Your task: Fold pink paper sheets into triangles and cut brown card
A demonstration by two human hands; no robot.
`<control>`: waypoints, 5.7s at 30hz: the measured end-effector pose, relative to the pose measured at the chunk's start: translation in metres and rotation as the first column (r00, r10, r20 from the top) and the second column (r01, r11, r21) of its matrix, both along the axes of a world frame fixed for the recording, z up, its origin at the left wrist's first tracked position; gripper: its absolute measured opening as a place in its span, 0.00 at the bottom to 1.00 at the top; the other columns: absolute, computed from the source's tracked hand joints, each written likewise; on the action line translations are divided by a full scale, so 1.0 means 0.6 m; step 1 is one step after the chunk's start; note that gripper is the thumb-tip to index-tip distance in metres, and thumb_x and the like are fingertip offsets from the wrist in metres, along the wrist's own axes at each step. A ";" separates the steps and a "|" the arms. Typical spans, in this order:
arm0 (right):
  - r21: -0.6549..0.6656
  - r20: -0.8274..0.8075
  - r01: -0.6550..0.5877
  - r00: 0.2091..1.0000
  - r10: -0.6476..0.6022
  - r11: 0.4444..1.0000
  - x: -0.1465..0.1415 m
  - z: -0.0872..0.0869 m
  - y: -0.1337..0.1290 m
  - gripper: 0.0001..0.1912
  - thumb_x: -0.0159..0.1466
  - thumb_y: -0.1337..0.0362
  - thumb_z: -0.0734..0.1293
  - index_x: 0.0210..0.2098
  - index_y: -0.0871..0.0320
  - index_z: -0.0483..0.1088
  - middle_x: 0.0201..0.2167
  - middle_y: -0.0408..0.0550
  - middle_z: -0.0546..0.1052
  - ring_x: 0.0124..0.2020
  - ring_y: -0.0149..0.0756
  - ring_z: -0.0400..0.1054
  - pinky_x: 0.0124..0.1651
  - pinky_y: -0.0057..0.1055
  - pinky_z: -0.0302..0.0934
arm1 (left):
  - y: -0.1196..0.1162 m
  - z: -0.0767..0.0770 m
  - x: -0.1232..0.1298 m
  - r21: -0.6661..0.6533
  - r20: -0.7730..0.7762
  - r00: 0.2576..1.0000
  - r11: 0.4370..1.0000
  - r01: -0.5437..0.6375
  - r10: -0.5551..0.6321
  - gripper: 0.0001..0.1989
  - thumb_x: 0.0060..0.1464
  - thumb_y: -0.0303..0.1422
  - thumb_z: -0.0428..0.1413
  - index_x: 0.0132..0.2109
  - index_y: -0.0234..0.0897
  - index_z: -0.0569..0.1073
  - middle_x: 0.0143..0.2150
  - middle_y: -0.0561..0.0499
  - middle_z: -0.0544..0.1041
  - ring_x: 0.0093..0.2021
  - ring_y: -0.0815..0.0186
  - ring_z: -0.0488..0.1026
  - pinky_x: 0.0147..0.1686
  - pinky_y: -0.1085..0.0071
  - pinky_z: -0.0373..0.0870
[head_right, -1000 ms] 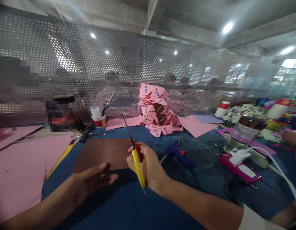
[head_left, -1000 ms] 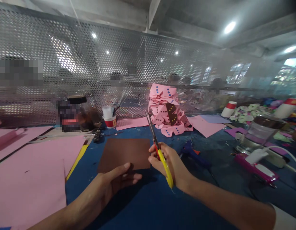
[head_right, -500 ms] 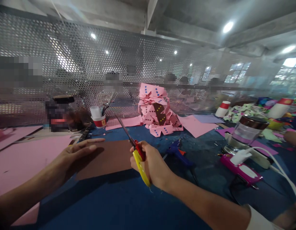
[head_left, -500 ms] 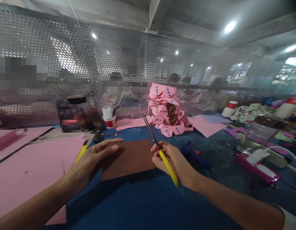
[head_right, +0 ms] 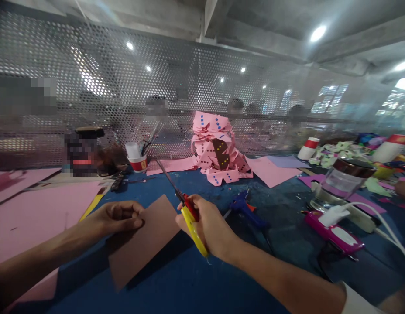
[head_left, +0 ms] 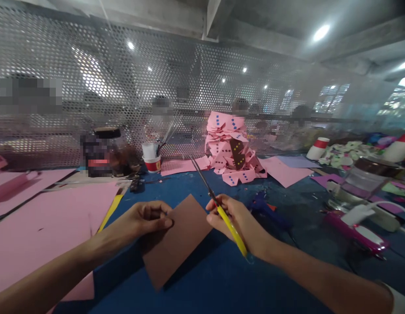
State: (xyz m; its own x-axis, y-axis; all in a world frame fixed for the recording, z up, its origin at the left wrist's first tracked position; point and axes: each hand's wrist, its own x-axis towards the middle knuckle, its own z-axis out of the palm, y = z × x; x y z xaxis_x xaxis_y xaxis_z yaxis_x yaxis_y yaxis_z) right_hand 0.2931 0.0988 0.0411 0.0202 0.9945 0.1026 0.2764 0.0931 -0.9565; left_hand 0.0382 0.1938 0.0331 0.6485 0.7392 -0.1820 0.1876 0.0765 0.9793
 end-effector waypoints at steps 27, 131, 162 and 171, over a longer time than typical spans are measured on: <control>0.069 0.765 0.032 0.639 -0.073 0.997 0.041 0.016 -0.008 0.08 0.63 0.58 0.66 0.34 0.56 0.66 0.33 0.44 0.76 0.30 0.34 0.67 0.31 0.30 0.47 | 0.017 0.015 -0.011 0.151 0.223 0.893 0.892 -0.427 0.390 0.11 0.50 0.39 0.66 0.34 0.38 0.74 0.27 0.56 0.72 0.26 0.74 0.66 0.23 0.82 0.58; 0.007 0.806 0.024 0.591 -0.020 1.000 0.037 0.016 -0.013 0.10 0.65 0.56 0.65 0.33 0.56 0.66 0.28 0.44 0.77 0.25 0.32 0.64 0.29 0.30 0.40 | 0.005 0.012 -0.003 0.120 0.151 0.914 0.911 -0.396 0.377 0.14 0.50 0.40 0.66 0.41 0.39 0.75 0.30 0.54 0.77 0.28 0.70 0.72 0.26 0.78 0.61; -0.016 0.850 0.049 0.527 -0.013 0.999 0.036 0.024 -0.012 0.12 0.65 0.55 0.65 0.32 0.56 0.66 0.25 0.45 0.75 0.25 0.32 0.63 0.28 0.31 0.39 | 0.004 0.014 -0.001 0.111 0.151 0.907 0.905 -0.411 0.393 0.14 0.49 0.39 0.66 0.40 0.39 0.75 0.29 0.54 0.77 0.29 0.69 0.72 0.27 0.77 0.61; -0.032 0.849 0.061 0.529 -0.005 0.998 0.036 0.025 -0.012 0.09 0.64 0.58 0.66 0.31 0.56 0.67 0.25 0.44 0.74 0.25 0.32 0.62 0.28 0.30 0.39 | 0.001 0.016 -0.002 0.105 0.150 0.908 0.907 -0.407 0.390 0.13 0.49 0.38 0.66 0.40 0.39 0.75 0.30 0.55 0.77 0.29 0.70 0.72 0.27 0.78 0.61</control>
